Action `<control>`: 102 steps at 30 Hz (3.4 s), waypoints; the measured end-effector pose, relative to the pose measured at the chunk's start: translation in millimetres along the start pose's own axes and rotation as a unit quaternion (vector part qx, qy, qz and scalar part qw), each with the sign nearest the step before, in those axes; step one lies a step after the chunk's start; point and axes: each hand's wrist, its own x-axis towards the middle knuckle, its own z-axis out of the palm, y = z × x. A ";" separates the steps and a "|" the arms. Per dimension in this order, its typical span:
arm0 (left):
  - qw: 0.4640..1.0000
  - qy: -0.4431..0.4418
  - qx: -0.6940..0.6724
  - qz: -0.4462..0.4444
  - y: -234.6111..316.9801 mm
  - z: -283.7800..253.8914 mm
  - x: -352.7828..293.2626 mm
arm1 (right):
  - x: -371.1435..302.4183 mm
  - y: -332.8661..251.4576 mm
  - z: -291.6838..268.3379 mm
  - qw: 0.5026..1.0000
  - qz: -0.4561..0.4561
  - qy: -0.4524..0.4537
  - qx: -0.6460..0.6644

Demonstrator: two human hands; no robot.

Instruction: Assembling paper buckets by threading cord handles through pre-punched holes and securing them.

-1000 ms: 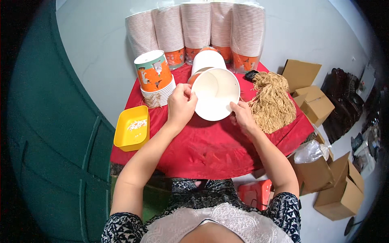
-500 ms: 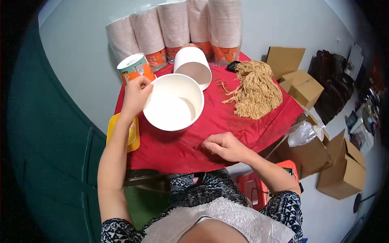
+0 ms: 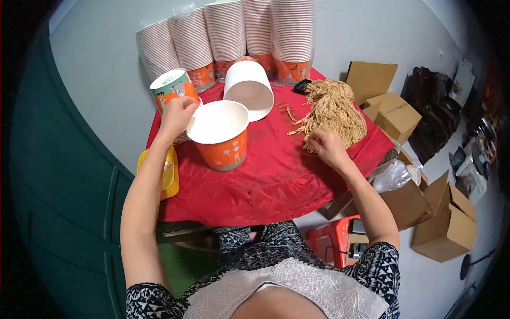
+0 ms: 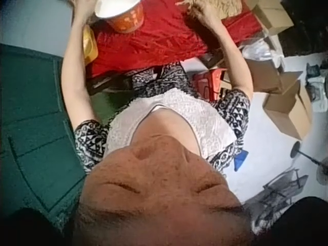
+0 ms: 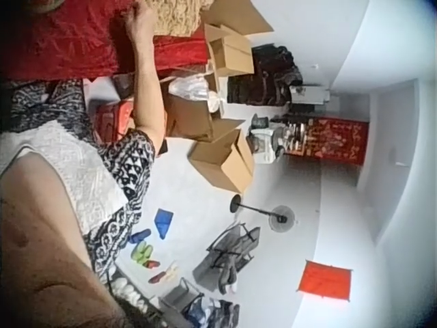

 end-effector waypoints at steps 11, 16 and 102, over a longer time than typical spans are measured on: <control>0.980 0.061 0.066 0.178 87.1 -30.8 -75.8 | 54.3 31.3 26.9 0.944 -0.204 -0.042 -0.257; 0.974 -0.041 0.093 0.201 96.1 -26.8 -96.3 | 61.0 46.1 45.9 0.947 -0.189 -0.055 -0.252; 0.973 0.013 -0.230 -0.027 100.8 -37.2 -139.7 | -15.1 -185.3 80.1 0.889 0.137 0.098 0.425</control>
